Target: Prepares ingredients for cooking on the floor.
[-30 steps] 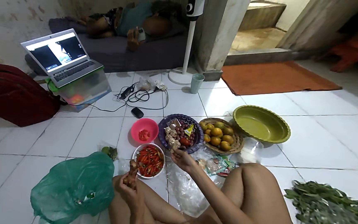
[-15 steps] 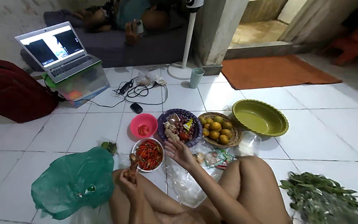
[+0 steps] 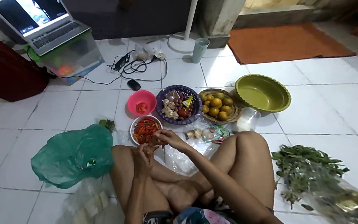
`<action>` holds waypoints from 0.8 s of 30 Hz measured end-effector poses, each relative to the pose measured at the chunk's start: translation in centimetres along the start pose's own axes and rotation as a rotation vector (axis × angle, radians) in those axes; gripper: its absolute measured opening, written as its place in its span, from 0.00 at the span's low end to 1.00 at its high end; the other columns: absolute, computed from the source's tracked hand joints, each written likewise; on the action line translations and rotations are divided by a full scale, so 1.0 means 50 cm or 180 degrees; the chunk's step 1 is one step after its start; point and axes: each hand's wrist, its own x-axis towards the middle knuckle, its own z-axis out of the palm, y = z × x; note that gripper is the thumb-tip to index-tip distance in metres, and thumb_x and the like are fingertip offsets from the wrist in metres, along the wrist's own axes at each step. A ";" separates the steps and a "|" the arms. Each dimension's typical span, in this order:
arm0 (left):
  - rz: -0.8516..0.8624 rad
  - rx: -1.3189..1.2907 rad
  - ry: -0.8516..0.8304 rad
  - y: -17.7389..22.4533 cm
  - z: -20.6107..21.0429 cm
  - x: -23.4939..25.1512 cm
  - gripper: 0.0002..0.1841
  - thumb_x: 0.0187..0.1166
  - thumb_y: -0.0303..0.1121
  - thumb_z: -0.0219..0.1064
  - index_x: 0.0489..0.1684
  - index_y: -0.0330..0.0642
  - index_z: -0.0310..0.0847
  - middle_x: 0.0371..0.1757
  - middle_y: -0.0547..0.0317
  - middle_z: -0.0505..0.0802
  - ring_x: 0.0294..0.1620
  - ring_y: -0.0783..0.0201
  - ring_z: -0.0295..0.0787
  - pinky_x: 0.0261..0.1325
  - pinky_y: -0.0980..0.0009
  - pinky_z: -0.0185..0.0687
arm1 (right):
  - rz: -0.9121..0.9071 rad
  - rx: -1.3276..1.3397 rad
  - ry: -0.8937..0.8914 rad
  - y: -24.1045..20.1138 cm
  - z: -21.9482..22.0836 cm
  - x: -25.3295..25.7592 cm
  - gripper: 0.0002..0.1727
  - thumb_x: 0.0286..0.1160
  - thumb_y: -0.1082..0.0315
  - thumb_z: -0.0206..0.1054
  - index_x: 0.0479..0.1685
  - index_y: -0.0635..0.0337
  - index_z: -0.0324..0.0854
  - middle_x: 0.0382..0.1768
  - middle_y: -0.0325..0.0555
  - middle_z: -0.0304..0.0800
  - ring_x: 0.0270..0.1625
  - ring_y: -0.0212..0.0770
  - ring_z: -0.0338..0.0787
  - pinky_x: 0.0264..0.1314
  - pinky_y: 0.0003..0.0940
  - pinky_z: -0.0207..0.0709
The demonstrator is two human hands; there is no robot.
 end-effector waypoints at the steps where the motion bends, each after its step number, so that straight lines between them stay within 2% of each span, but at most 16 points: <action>1: 0.0064 0.0042 0.0035 -0.003 0.004 -0.002 0.24 0.72 0.32 0.66 0.61 0.21 0.71 0.52 0.32 0.89 0.52 0.48 0.90 0.63 0.61 0.82 | -0.0011 -0.0148 -0.0022 -0.001 0.001 -0.003 0.19 0.90 0.63 0.57 0.64 0.72 0.78 0.49 0.50 0.86 0.37 0.31 0.86 0.41 0.29 0.84; 3: 0.0194 0.0113 0.0084 -0.005 0.011 -0.005 0.24 0.72 0.32 0.67 0.60 0.22 0.72 0.51 0.32 0.89 0.50 0.49 0.91 0.61 0.64 0.84 | -0.0046 -0.0524 0.0032 0.000 0.004 -0.007 0.21 0.86 0.61 0.64 0.63 0.72 0.79 0.49 0.53 0.87 0.38 0.34 0.87 0.42 0.31 0.84; 5: 0.0319 0.0239 0.0093 0.002 0.013 -0.005 0.22 0.70 0.33 0.68 0.57 0.24 0.75 0.48 0.33 0.89 0.47 0.49 0.91 0.58 0.65 0.84 | -0.0257 -0.0971 0.0253 0.010 0.012 -0.010 0.22 0.82 0.59 0.69 0.59 0.73 0.81 0.42 0.53 0.87 0.38 0.36 0.86 0.44 0.31 0.82; 8: 0.0538 0.0362 0.0170 0.009 0.020 -0.003 0.20 0.69 0.34 0.68 0.53 0.27 0.78 0.43 0.37 0.89 0.43 0.50 0.90 0.54 0.66 0.84 | -0.0635 -0.1544 0.0636 0.044 0.020 -0.007 0.21 0.84 0.58 0.65 0.47 0.74 0.80 0.27 0.48 0.81 0.30 0.37 0.80 0.40 0.33 0.76; 10: 0.0627 0.0323 0.0159 0.007 0.027 -0.006 0.18 0.75 0.36 0.66 0.55 0.29 0.75 0.45 0.39 0.87 0.45 0.53 0.89 0.57 0.70 0.82 | -0.0748 -0.1692 0.0758 0.052 0.021 -0.010 0.20 0.87 0.60 0.59 0.43 0.75 0.79 0.22 0.48 0.79 0.27 0.38 0.79 0.37 0.34 0.75; 12: 0.0691 0.0157 0.0175 0.006 0.034 -0.010 0.19 0.75 0.35 0.66 0.57 0.28 0.74 0.46 0.38 0.86 0.46 0.54 0.89 0.58 0.72 0.82 | -0.0855 -0.1738 0.0750 0.052 0.015 -0.013 0.19 0.89 0.64 0.54 0.41 0.76 0.79 0.21 0.50 0.79 0.25 0.39 0.81 0.36 0.35 0.76; 14: 0.0727 0.0031 0.0186 0.008 0.041 -0.013 0.19 0.80 0.36 0.64 0.59 0.31 0.70 0.47 0.40 0.84 0.47 0.57 0.86 0.60 0.75 0.80 | -0.0956 -0.1755 0.0734 0.052 0.010 -0.016 0.18 0.89 0.67 0.50 0.39 0.76 0.78 0.18 0.48 0.76 0.24 0.38 0.78 0.33 0.33 0.74; 16: 0.0761 -0.0031 0.0213 0.007 0.049 -0.014 0.18 0.81 0.36 0.63 0.61 0.34 0.67 0.49 0.42 0.82 0.49 0.58 0.85 0.61 0.77 0.78 | -0.0965 -0.1738 0.0700 0.049 0.005 -0.017 0.18 0.89 0.67 0.49 0.39 0.76 0.77 0.19 0.47 0.76 0.24 0.37 0.78 0.34 0.32 0.73; 21: 0.0804 -0.0164 0.0219 0.010 0.056 -0.014 0.17 0.81 0.35 0.64 0.59 0.34 0.67 0.50 0.42 0.82 0.50 0.59 0.85 0.62 0.77 0.78 | -0.0831 -0.1586 0.0603 0.048 -0.008 -0.018 0.19 0.90 0.68 0.46 0.38 0.76 0.77 0.20 0.47 0.75 0.25 0.34 0.77 0.35 0.30 0.73; 24: 0.0824 -0.0188 0.0171 0.010 0.056 -0.013 0.16 0.84 0.38 0.61 0.58 0.35 0.66 0.49 0.43 0.82 0.49 0.61 0.85 0.62 0.78 0.78 | -0.0711 -0.1441 0.0545 0.054 -0.011 -0.015 0.19 0.91 0.68 0.46 0.38 0.75 0.76 0.22 0.46 0.76 0.27 0.32 0.77 0.36 0.29 0.73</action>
